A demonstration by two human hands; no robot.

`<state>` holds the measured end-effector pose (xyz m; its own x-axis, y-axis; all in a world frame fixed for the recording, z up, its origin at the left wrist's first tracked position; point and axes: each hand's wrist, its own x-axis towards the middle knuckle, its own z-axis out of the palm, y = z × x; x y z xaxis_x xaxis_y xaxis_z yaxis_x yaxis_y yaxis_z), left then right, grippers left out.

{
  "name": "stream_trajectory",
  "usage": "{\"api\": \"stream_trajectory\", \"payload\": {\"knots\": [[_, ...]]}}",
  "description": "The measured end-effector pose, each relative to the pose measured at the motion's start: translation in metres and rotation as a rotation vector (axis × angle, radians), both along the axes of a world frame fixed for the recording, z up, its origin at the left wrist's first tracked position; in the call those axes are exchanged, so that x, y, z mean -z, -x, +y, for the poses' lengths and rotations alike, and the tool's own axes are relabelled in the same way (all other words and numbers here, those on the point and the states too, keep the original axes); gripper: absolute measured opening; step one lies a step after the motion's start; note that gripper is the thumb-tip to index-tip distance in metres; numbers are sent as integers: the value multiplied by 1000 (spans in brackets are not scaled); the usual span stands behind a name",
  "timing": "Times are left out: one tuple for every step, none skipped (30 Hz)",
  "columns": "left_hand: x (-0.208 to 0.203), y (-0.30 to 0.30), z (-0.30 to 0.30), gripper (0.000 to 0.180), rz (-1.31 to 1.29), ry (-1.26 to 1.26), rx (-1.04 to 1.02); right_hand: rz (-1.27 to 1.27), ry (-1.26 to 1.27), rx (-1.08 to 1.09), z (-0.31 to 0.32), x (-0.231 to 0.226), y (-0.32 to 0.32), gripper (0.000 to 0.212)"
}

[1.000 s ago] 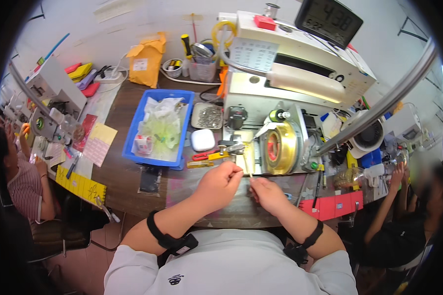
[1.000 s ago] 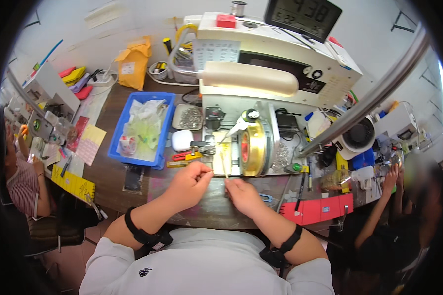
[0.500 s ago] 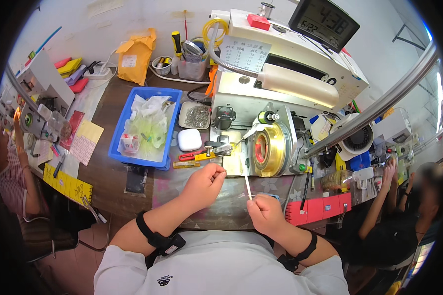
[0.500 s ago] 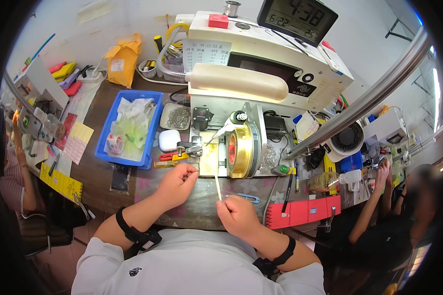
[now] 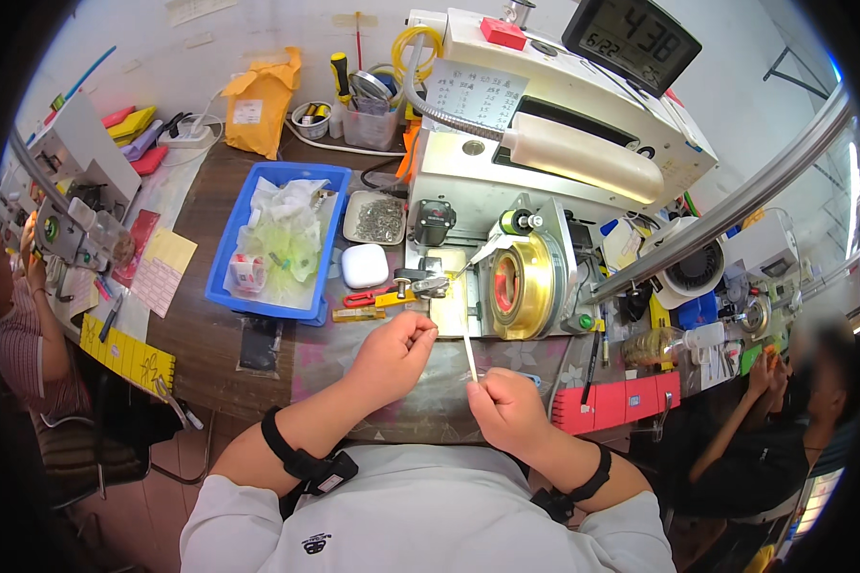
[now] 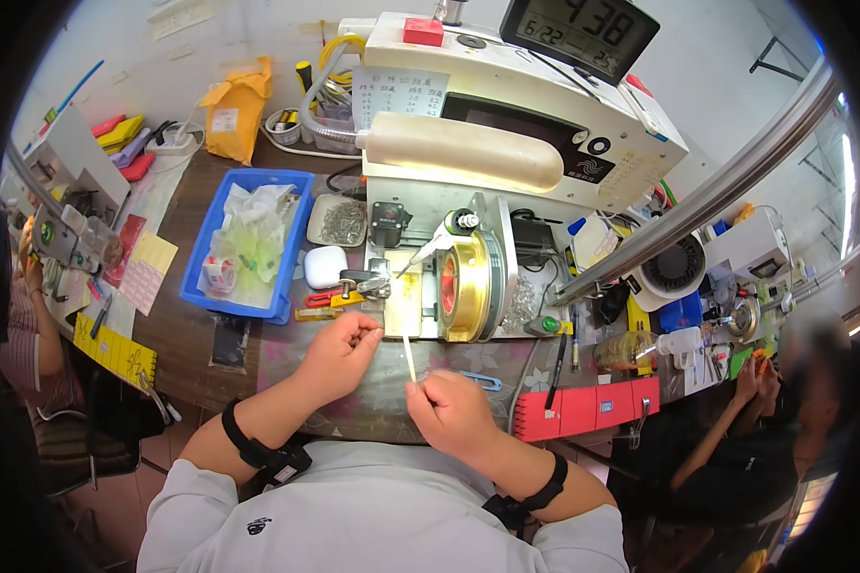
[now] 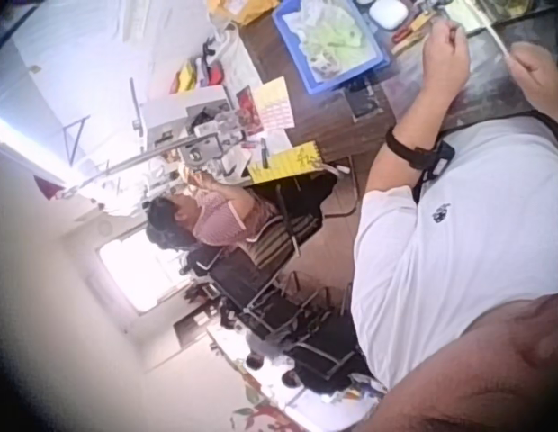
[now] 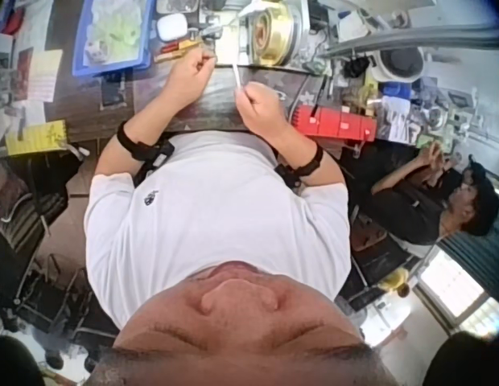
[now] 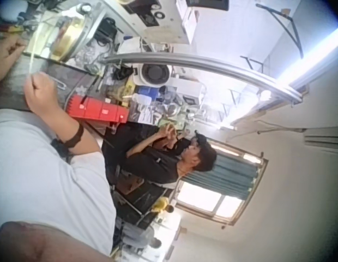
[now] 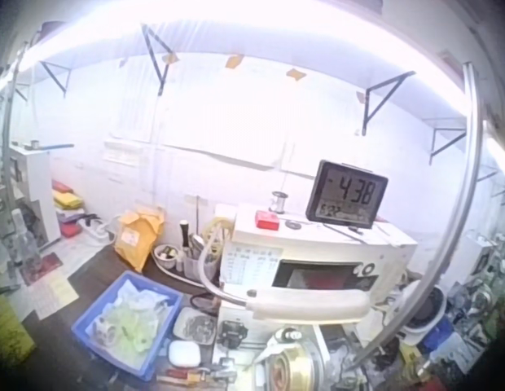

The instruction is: The recorder uses a bench-top assembly machine and manual tools to assemble small electronic or mechanical components.

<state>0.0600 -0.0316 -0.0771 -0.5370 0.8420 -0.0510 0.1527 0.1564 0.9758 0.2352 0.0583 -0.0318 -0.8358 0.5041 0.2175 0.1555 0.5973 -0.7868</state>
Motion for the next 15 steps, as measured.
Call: {"api": "stream_trajectory", "payload": {"knots": [[0,0,-1,15,0,-6,-3,-16,-9,-19,-2,-1,-5,26],[-1,-1,-1,15,0,-14,-2,-31,-21,-34,-3,-2,-9,26],[-1,-1,-1,15,-2,-16,0,-33,-23,-32,-4,-1,-11,26],[-2,-2,-1,15,0,-19,-3,-63,-20,-34,-6,0,-13,28],[-3,-3,1,15,0,-25,7,-93,-18,-24,-7,0,-16,29],[-5,-4,1,15,-2,-29,23,-96,-21,-7,-5,2,-16,29],[-10,-5,0,15,7,-13,6,-146,12,-3,-2,8,-12,33],[-13,-5,-1,15,16,2,-12,-194,47,1,3,14,-9,37],[-16,-5,-1,14,-16,24,0,-199,43,34,8,22,-5,37],[-17,-5,0,14,-21,17,33,-247,89,57,15,32,0,38],[-16,-5,-1,14,6,6,6,-295,137,74,20,37,3,39],[-16,-6,-2,13,33,-5,-25,-300,136,98,22,32,6,39],[-14,-6,-2,12,44,13,-22,-338,171,139,23,26,7,41],[-14,-5,-2,12,41,10,-8,-372,206,170,25,22,7,42],[-14,-4,-2,12,32,9,-5,-352,107,185,27,21,2,38]]}}
